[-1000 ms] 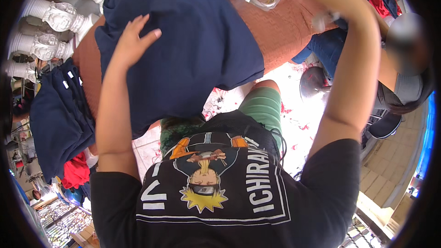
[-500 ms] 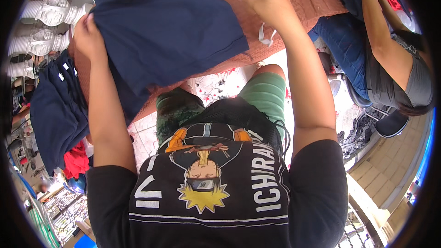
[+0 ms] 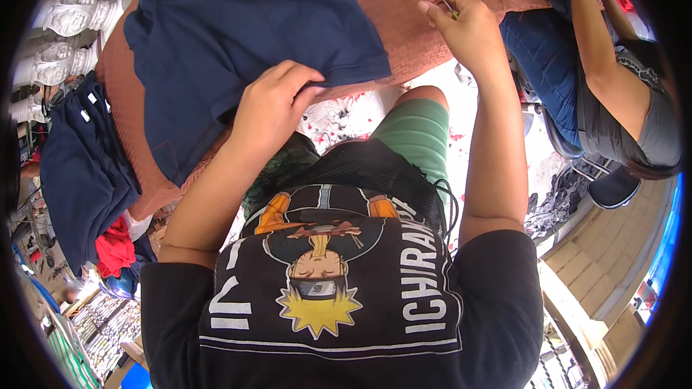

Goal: The person trims excess threads from several navy blue shirts using shears and removes labels from the collars.

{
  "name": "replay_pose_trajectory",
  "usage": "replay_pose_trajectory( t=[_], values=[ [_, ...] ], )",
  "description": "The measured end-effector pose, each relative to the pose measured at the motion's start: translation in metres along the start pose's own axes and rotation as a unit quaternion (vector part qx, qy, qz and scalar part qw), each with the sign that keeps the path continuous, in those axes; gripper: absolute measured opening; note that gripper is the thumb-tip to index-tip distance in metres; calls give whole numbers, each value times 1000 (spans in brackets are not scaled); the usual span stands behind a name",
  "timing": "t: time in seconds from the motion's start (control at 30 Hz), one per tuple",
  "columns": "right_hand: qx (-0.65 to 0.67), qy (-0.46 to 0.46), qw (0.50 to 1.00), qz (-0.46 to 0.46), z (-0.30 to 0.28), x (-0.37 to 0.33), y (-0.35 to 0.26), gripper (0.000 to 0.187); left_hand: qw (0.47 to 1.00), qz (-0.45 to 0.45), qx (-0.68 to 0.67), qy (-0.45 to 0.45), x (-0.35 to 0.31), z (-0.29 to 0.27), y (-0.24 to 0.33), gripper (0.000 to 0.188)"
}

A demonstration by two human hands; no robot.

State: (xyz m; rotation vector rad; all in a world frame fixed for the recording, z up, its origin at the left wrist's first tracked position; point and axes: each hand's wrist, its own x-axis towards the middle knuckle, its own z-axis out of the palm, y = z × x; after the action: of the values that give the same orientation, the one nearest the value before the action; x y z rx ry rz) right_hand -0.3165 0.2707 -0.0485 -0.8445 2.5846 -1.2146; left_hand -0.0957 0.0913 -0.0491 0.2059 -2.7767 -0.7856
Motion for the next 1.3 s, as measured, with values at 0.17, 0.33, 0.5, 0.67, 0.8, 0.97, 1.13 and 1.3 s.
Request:
replay_pose_trajectory(
  t=[0.17, 0.33, 0.5, 0.67, 0.8, 0.97, 1.13, 1.3],
  values=[
    [89, -49, 995, -12, -3, -11, -33, 29, 990, -13, -140, -11, 25, 7, 23, 15],
    [32, -210, 964, -160, 3, -36, -58, 34, 968, -101, -144, -177, 36, 9, 3, 21],
    [-71, -202, 970, -111, 28, -47, -54, 27, 986, -69, -119, -90, 42, 3, 3, 19],
    [-115, 170, 969, -139, 35, -37, -39, 33, 941, 74, -103, 315, 52, -56, 10, 13],
    [-72, 99, 969, -217, 42, -41, -65, 32, 920, -18, 36, 389, 18, -90, -45, 12],
    [15, -107, 973, -204, 52, -51, -63, 24, 953, -154, 55, 255, -53, -86, -97, 13],
    [80, -85, 977, -176, 51, -39, -76, 22, 981, -29, -56, 184, -25, -85, -37, 19],
    [-28, -117, 970, -209, 81, -43, -60, 22, 995, 73, 59, 33, -10, -28, -44, 28]
  ],
)
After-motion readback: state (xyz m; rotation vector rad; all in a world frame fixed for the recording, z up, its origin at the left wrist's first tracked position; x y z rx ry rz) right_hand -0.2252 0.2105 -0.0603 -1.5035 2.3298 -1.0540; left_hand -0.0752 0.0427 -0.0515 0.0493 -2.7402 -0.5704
